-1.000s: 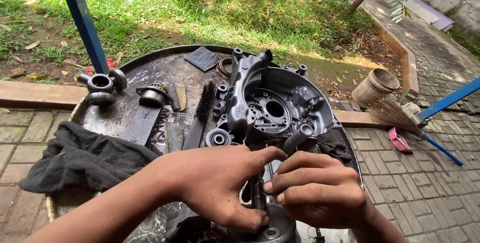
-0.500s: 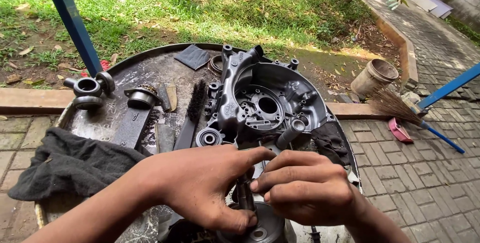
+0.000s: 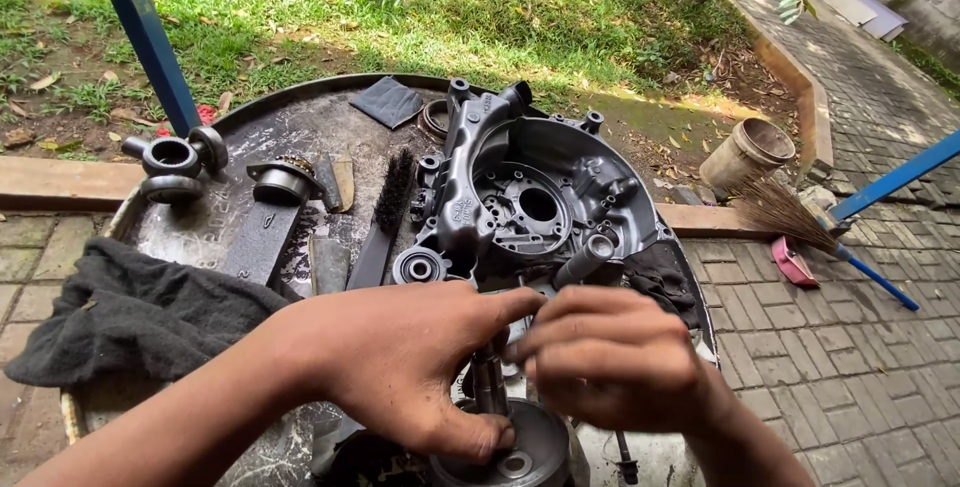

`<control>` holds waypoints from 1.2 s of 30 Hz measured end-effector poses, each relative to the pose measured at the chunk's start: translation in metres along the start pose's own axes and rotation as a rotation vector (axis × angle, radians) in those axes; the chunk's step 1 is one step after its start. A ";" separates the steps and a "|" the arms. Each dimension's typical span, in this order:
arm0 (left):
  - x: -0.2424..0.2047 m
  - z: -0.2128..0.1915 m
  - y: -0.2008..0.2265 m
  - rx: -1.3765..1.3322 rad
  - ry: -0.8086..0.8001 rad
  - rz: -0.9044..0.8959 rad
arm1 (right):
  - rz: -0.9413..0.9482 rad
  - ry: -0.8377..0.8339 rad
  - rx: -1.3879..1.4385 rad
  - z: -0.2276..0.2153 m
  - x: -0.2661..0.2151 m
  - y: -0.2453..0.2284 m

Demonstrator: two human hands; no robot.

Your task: Manual sanding of a crankshaft journal using a strip of sandpaper to smooth the surface.

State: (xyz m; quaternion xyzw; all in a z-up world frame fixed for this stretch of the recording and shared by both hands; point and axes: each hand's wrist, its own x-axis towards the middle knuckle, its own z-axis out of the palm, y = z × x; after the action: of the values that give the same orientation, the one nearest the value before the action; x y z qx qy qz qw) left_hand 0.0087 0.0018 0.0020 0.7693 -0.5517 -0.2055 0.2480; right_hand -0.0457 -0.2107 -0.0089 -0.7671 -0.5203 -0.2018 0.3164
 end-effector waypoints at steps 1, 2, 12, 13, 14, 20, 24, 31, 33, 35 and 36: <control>0.000 0.002 -0.001 -0.003 -0.002 -0.001 | 0.002 0.000 0.002 0.001 -0.004 0.004; 0.000 0.003 -0.001 0.007 0.011 0.015 | 0.002 0.060 -0.015 0.001 -0.006 0.009; -0.002 0.002 -0.004 -0.044 0.072 0.099 | -0.074 0.040 0.037 0.008 -0.012 -0.007; -0.002 0.002 -0.004 -0.042 0.070 0.101 | -0.074 0.042 0.034 0.007 -0.012 -0.006; -0.002 0.002 -0.004 -0.046 0.075 0.106 | -0.064 0.053 0.015 0.006 -0.012 -0.005; -0.002 0.002 -0.005 -0.056 0.077 0.110 | -0.078 0.094 -0.003 0.007 -0.015 0.000; -0.001 0.004 -0.008 -0.027 0.096 0.116 | -0.024 0.047 0.067 0.008 -0.012 -0.005; -0.002 0.000 -0.004 -0.077 0.084 0.108 | 0.133 0.023 0.054 0.004 -0.017 -0.002; -0.002 0.002 -0.005 -0.066 0.072 0.091 | 0.083 0.052 0.073 0.006 -0.017 -0.002; -0.003 0.003 -0.005 -0.060 0.073 0.094 | 0.062 0.092 0.104 0.011 -0.022 -0.005; -0.003 0.002 -0.005 -0.041 0.074 0.100 | 0.034 0.138 0.127 0.012 -0.022 -0.006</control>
State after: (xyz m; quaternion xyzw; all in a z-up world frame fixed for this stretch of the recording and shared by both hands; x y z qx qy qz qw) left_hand 0.0107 0.0053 -0.0021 0.7427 -0.5757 -0.1755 0.2937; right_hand -0.0596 -0.2157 -0.0300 -0.7385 -0.4960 -0.2151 0.4030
